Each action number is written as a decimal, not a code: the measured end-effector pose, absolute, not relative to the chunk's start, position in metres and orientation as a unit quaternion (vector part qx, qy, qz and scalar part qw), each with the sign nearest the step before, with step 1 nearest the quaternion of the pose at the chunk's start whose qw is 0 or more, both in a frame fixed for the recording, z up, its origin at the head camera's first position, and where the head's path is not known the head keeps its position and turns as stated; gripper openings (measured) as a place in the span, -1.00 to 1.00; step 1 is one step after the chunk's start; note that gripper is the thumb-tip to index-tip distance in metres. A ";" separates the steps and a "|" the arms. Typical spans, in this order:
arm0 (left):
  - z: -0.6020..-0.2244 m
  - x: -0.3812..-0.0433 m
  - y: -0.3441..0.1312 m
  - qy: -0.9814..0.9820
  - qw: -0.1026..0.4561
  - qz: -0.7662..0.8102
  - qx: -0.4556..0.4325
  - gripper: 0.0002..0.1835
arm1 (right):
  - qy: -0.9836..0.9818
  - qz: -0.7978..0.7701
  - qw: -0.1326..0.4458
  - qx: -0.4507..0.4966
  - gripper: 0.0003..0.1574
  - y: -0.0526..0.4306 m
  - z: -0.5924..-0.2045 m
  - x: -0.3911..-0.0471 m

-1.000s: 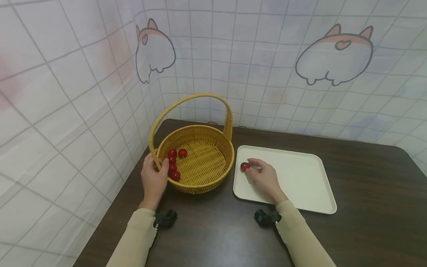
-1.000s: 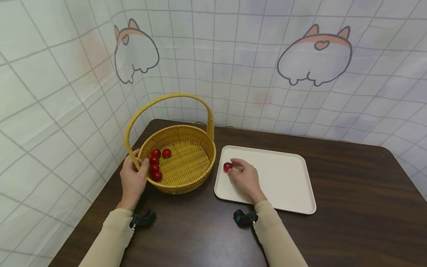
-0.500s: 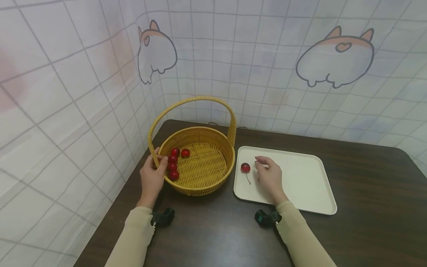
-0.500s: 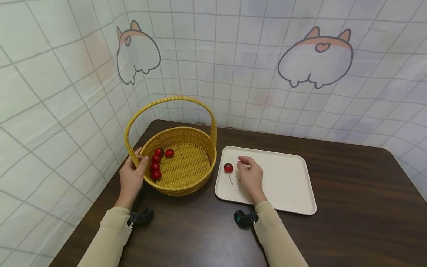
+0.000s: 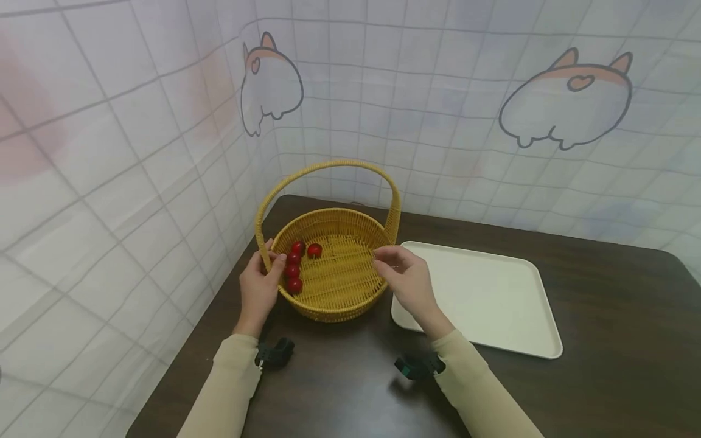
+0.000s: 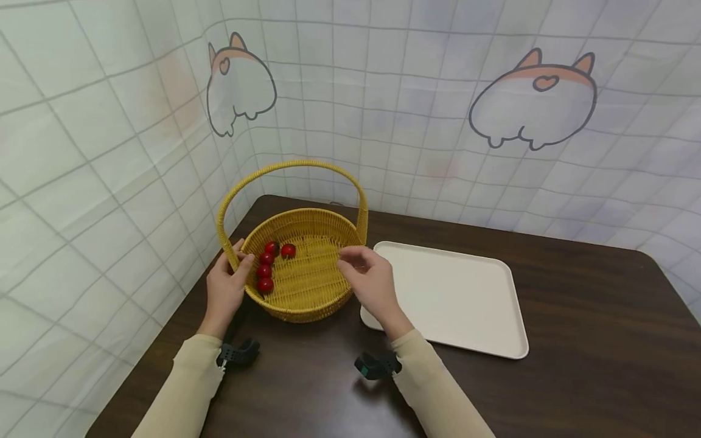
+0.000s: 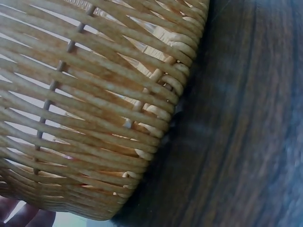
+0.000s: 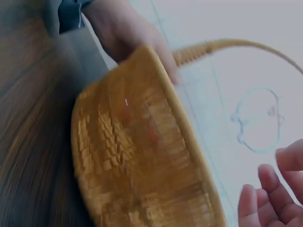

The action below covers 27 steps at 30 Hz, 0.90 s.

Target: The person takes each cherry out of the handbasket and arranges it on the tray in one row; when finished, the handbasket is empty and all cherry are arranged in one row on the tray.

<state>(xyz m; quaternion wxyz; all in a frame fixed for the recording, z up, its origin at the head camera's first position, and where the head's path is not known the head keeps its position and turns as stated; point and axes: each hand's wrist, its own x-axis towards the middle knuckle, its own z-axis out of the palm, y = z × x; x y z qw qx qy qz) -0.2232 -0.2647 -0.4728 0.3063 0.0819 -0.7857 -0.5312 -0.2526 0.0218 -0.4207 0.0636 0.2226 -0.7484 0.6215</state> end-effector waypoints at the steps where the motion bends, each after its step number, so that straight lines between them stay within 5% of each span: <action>1: -0.473 -0.224 -0.265 -0.785 0.304 -0.534 0.081 -0.73 | -0.751 0.614 0.056 0.234 -0.76 0.014 -0.417 -0.252; 14: -0.473 -0.224 -0.272 -0.760 0.282 -0.579 0.093 -0.67 | -0.820 0.476 -0.140 0.286 -0.61 -0.083 -0.418 -0.262; 27: -0.452 -0.216 -0.257 -0.767 0.263 -0.580 0.078 -0.65 | -0.869 0.334 -0.173 0.323 -0.56 -0.109 -0.433 -0.280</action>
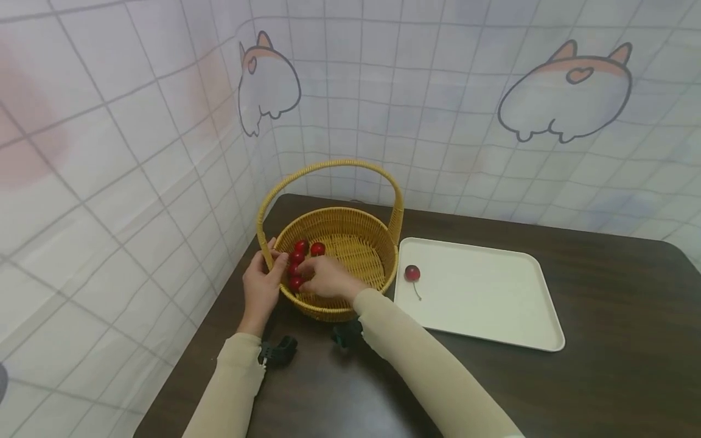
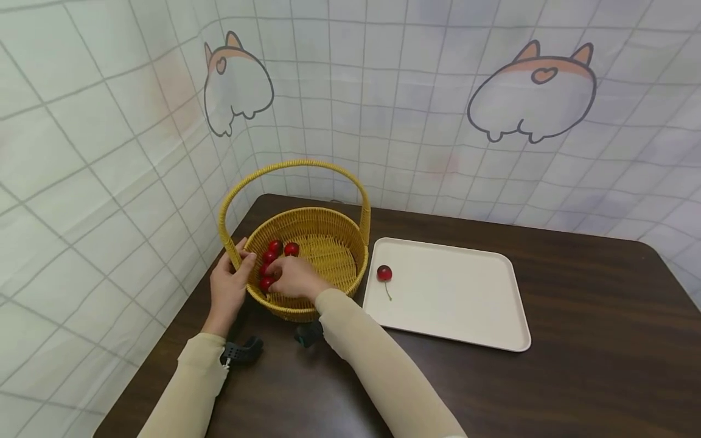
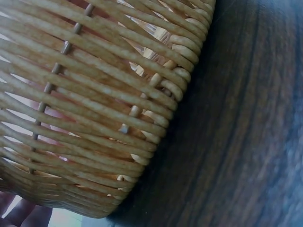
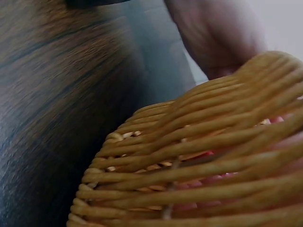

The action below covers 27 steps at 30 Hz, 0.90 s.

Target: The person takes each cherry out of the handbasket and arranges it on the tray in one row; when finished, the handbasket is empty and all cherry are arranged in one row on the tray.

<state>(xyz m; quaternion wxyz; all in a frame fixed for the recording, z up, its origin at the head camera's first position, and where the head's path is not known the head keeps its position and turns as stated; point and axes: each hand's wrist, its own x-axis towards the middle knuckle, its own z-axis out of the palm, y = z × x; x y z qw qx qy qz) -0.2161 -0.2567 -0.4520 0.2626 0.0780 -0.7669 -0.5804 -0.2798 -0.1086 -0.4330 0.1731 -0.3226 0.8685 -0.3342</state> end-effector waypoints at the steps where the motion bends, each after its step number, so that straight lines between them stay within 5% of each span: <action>1: -0.456 -0.219 -0.258 -0.767 0.263 -0.580 0.079 -0.65 | 0.870 -0.323 0.171 -0.330 -0.54 -0.110 -0.433 -0.280; 10: -0.475 -0.228 -0.265 -0.761 0.273 -0.583 0.081 -0.58 | 0.869 -0.305 0.169 -0.352 -0.61 -0.111 -0.437 -0.277; 19: -0.439 -0.210 -0.250 -0.768 0.270 -0.574 0.083 -0.67 | 0.877 -0.281 0.158 -0.356 -0.66 -0.112 -0.437 -0.277; 27: -0.472 -0.228 -0.265 -0.759 0.278 -0.582 0.081 -0.72 | 0.876 -0.275 0.169 -0.359 -0.66 -0.111 -0.440 -0.274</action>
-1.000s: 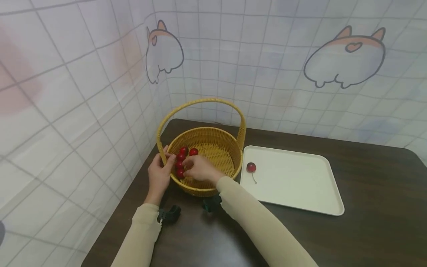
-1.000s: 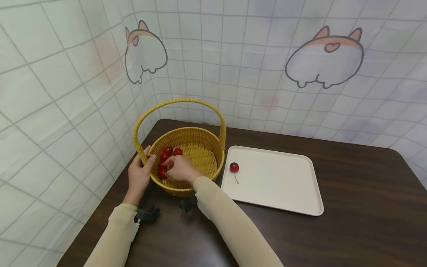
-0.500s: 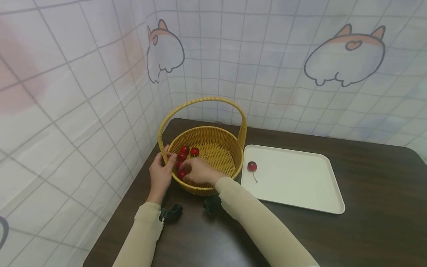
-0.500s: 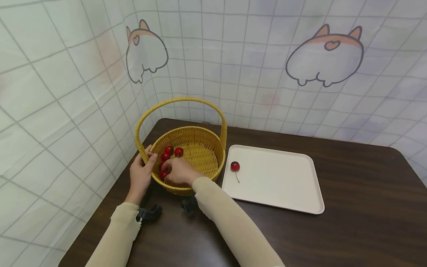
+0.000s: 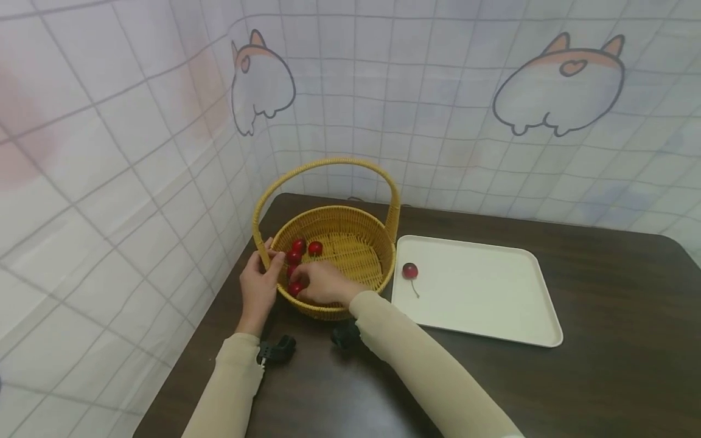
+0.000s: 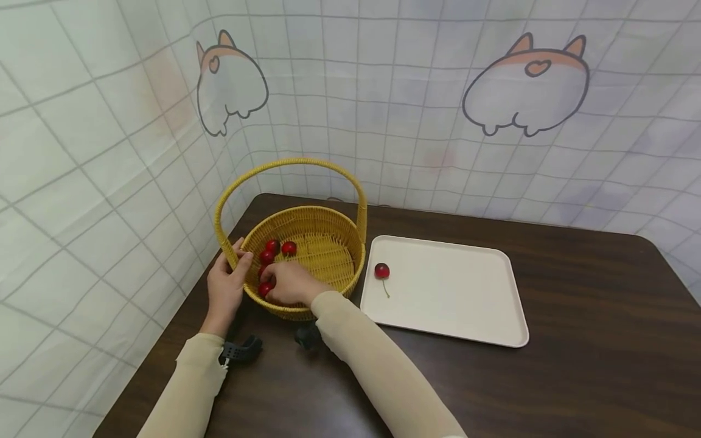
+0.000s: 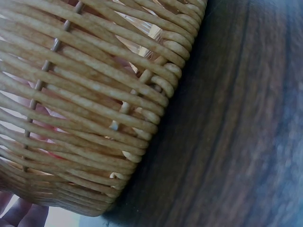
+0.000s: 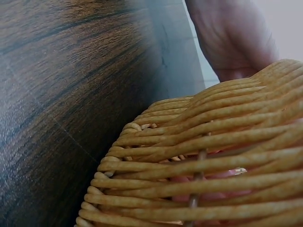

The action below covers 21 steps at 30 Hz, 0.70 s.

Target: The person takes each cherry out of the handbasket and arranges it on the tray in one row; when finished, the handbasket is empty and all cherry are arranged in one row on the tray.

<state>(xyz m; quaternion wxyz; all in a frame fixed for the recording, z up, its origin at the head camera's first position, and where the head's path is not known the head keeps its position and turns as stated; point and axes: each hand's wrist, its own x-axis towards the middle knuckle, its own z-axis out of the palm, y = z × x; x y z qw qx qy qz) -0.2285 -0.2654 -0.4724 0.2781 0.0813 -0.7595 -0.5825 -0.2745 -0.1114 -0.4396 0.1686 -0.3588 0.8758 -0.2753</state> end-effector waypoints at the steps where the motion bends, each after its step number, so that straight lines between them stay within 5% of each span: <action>1: -0.474 -0.229 -0.266 -0.760 0.280 -0.581 0.081 -0.72 | 0.875 -0.276 0.170 -0.360 -0.66 -0.111 -0.439 -0.274; 21: -0.479 -0.228 -0.266 -0.770 0.332 -0.533 0.115 -0.60 | 0.869 -0.362 0.116 -0.316 -0.59 -0.059 -0.414 -0.266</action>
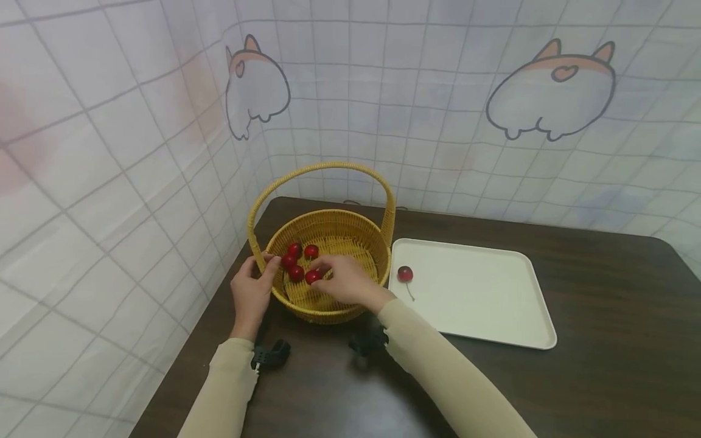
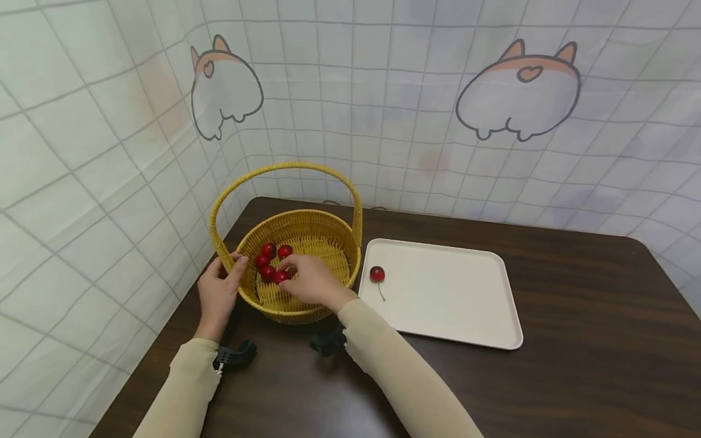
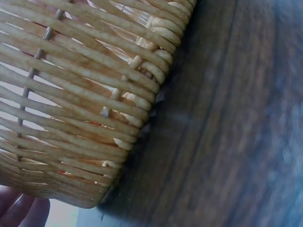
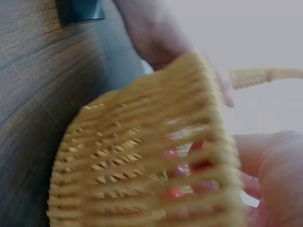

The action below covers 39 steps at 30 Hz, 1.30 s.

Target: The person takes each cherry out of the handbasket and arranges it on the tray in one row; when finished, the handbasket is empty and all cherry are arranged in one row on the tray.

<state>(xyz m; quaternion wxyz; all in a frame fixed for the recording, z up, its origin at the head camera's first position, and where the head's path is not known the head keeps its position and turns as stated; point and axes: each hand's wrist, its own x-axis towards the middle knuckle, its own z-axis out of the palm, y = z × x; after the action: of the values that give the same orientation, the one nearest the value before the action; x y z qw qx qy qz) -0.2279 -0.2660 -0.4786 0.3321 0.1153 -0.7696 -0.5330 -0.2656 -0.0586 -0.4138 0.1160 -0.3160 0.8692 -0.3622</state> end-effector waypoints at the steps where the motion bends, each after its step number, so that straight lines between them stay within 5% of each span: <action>1: -0.479 -0.228 -0.266 -0.769 0.333 -0.533 0.115 -0.60 | 0.866 -0.371 0.106 -0.317 -0.59 -0.054 -0.412 -0.265; 13: -0.478 -0.228 -0.265 -0.774 0.345 -0.514 0.132 -0.60 | 0.771 -0.538 -0.035 -0.340 -0.56 -0.008 -0.421 -0.243; 22: -0.476 -0.235 -0.269 -0.782 0.339 -0.507 0.128 -0.56 | 0.788 -0.530 -0.083 -0.302 -0.57 0.053 -0.408 -0.238; 27: -0.481 -0.238 -0.271 -0.779 0.322 -0.523 0.125 -0.55 | 0.793 -0.547 -0.094 -0.251 -0.57 0.083 -0.409 -0.241; 32: -0.486 -0.238 -0.273 -0.757 0.299 -0.572 0.099 -0.58 | 0.800 -0.564 -0.099 -0.176 -0.51 0.109 -0.450 -0.269; 39: -0.487 -0.236 -0.276 -0.750 0.269 -0.597 0.090 -0.54 | 0.824 -0.555 -0.031 -0.109 -0.48 0.130 -0.479 -0.292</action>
<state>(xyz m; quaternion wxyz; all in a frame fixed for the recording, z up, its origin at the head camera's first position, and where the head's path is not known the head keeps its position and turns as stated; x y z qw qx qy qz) -0.2363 -0.2760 -0.4867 0.2691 0.0896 -0.7504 -0.5970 -0.2919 0.1303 -0.4790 -0.0311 -0.1090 0.8241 -0.5550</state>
